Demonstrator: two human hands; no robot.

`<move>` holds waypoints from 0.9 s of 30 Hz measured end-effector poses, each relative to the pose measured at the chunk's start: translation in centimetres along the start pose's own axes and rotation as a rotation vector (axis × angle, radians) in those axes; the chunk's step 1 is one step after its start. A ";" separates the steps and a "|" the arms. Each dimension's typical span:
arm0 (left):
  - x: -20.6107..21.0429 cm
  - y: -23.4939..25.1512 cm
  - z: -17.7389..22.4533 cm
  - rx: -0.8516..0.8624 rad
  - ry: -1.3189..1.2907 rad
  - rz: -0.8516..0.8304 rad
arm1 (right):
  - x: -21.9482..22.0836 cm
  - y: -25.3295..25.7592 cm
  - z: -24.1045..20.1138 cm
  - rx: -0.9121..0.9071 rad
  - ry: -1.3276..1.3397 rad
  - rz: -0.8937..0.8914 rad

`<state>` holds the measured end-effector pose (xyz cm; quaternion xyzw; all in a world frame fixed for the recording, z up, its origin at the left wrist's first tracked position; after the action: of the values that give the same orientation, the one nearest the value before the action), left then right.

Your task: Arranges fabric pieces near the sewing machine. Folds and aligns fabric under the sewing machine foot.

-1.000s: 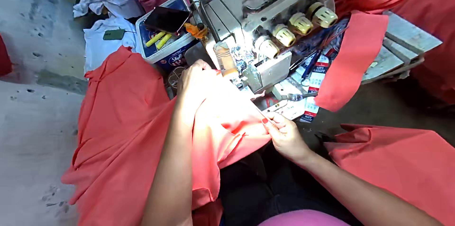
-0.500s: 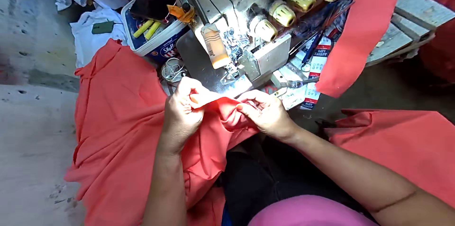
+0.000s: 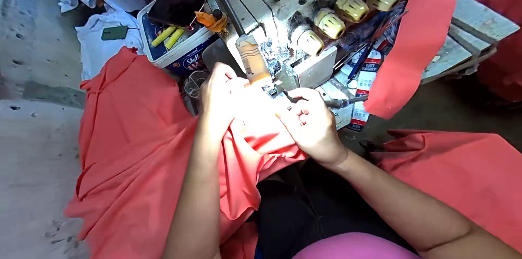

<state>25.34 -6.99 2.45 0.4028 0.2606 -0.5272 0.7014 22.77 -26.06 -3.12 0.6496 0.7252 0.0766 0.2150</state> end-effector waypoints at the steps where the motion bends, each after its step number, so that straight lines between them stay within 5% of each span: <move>1: 0.3 0.4 -0.6 -0.069 -0.005 -0.019 | -0.1 0.0 0.2 0.018 0.017 -0.001; 7: 1.3 2.2 -1.3 -0.297 0.004 -0.004 | -1.1 0.3 0.4 -0.024 0.046 0.071; 12: 1.9 2.7 -0.9 -0.319 0.090 0.041 | -0.9 0.2 1.0 -0.014 0.122 0.062; 14: 2.0 2.2 -0.7 -0.314 0.096 -0.071 | -0.9 -0.4 1.4 -0.036 0.153 0.023; 17: 1.1 0.2 0.8 -0.227 0.094 -0.464 | -1.4 -1.2 1.9 -0.102 0.154 -0.057; 20: -0.5 -2.2 2.1 -0.146 0.334 -0.651 | -2.2 -1.3 1.3 -0.165 0.154 -0.096; 23: -2.2 -1.8 2.0 -0.250 0.664 -0.518 | -2.3 -0.9 1.6 -0.133 0.125 -0.103; 25: -2.0 -1.6 1.7 -0.366 0.650 -0.439 | -2.2 -0.5 2.3 -0.113 0.105 -0.099; 27: -0.9 -2.1 0.7 -0.178 0.531 -0.319 | -2.6 -0.2 1.9 -0.131 0.055 -0.117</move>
<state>23.01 -7.36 2.87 0.4174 0.5395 -0.4820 0.5500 23.54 -28.89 -4.32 0.5884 0.7609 0.1290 0.2411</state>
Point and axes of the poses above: each hand's wrist, its own y-axis towards the middle knuckle, its own x-axis out of the palm, z = x × y, the point moved 9 cm from there along y, towards the middle knuckle, and after that the axes turned 5 degrees about -y, right-handed, at the moved point
